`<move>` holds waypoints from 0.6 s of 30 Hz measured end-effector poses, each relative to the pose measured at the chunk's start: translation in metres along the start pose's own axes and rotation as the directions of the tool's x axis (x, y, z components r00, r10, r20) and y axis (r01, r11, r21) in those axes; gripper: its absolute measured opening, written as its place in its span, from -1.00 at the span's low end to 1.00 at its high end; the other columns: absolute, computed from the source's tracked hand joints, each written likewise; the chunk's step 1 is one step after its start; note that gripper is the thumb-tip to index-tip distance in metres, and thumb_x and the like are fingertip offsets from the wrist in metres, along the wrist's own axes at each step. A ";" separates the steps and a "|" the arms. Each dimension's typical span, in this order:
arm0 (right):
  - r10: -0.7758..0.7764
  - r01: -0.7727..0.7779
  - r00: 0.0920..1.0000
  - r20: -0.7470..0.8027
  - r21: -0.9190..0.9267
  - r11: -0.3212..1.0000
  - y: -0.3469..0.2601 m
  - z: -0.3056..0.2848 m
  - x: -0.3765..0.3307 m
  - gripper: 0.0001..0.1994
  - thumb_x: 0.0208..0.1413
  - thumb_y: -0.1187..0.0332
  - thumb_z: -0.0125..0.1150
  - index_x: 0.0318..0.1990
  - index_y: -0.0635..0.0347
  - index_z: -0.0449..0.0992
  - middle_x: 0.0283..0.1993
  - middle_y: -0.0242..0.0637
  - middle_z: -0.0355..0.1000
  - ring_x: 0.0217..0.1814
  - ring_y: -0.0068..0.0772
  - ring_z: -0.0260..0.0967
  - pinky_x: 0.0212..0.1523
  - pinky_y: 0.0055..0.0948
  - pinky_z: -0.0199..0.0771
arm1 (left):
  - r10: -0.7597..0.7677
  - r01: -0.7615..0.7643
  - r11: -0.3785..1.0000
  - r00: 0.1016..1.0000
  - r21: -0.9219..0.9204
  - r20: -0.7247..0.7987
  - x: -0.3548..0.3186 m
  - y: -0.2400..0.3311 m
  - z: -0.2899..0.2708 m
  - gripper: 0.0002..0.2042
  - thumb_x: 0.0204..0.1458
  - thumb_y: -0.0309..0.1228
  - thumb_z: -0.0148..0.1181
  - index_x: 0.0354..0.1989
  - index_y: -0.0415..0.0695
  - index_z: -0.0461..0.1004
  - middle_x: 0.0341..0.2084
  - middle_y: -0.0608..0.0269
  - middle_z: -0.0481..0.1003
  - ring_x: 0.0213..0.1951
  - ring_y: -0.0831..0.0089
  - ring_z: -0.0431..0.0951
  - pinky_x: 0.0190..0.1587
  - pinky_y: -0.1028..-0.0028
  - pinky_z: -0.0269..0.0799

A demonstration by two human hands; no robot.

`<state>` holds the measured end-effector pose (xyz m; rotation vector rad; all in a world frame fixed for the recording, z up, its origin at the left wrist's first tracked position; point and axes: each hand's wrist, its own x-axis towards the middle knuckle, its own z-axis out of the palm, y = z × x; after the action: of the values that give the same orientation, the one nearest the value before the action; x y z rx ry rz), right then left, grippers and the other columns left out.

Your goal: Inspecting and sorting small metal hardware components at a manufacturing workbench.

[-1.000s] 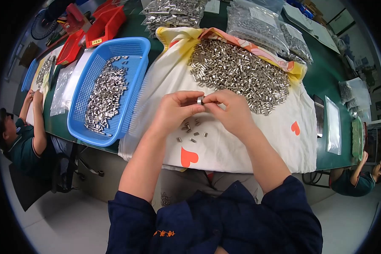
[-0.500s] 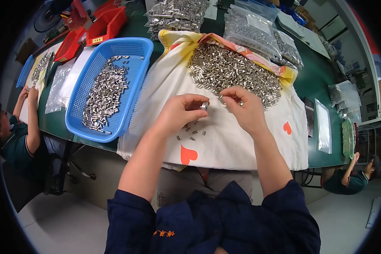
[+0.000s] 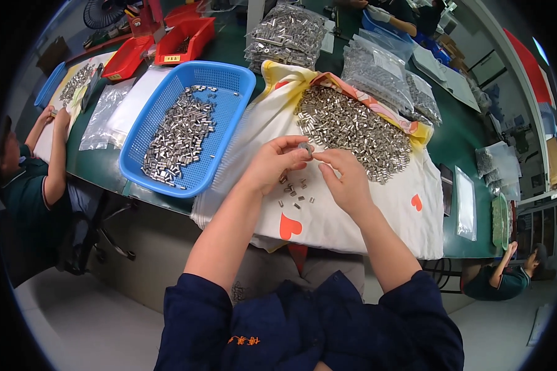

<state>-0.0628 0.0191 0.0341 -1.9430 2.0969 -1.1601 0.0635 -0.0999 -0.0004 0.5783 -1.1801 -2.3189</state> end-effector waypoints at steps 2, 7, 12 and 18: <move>0.055 -0.056 0.998 0.005 0.029 0.998 0.004 -0.005 -0.004 -0.81 -0.07 0.46 0.07 -0.26 0.17 0.50 -0.25 -0.19 0.41 -0.16 -0.18 0.31 -0.15 -0.33 0.31 | -0.003 0.002 0.999 0.999 -0.050 -0.033 0.000 0.002 -0.001 -0.72 0.02 -0.50 0.05 -0.06 -0.20 0.31 -0.26 0.22 0.45 -0.25 0.51 0.47 -0.23 0.58 0.42; 0.074 -0.074 0.995 0.066 -0.011 0.997 0.018 -0.010 -0.008 -0.81 -0.07 0.44 0.08 -0.25 0.15 0.50 -0.26 -0.21 0.43 -0.14 -0.19 0.31 -0.12 -0.32 0.30 | 0.016 -0.023 0.996 0.997 -0.086 -0.079 0.006 -0.002 -0.007 -0.76 0.08 -0.44 -0.02 -0.07 -0.18 0.31 -0.28 0.21 0.47 -0.29 0.50 0.48 -0.27 0.57 0.40; -0.061 0.073 0.995 0.075 -0.164 0.984 0.040 0.005 0.035 -0.81 -0.10 0.41 0.10 -0.27 0.14 0.49 -0.22 -0.25 0.41 -0.11 -0.23 0.30 -0.07 -0.30 0.24 | -0.007 0.003 0.997 0.998 -0.072 -0.061 0.005 -0.007 -0.010 -0.76 0.09 -0.44 -0.03 -0.07 -0.18 0.31 -0.29 0.20 0.46 -0.33 0.51 0.46 -0.27 0.57 0.40; -0.210 0.215 0.977 0.046 -0.284 0.934 0.072 0.058 0.089 -0.83 -0.15 0.38 0.13 -0.33 0.12 0.48 -0.22 -0.29 0.38 -0.10 -0.26 0.29 -0.08 -0.29 0.23 | 0.013 -0.017 0.995 0.999 -0.099 -0.045 0.007 -0.010 -0.007 -0.77 0.09 -0.44 -0.04 -0.08 -0.17 0.33 -0.30 0.18 0.45 -0.34 0.51 0.45 -0.26 0.54 0.40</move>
<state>-0.1112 -0.0920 -0.0084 -2.3482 2.1970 -0.9035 0.0599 -0.1031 -0.0137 0.5799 -1.0385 -2.3249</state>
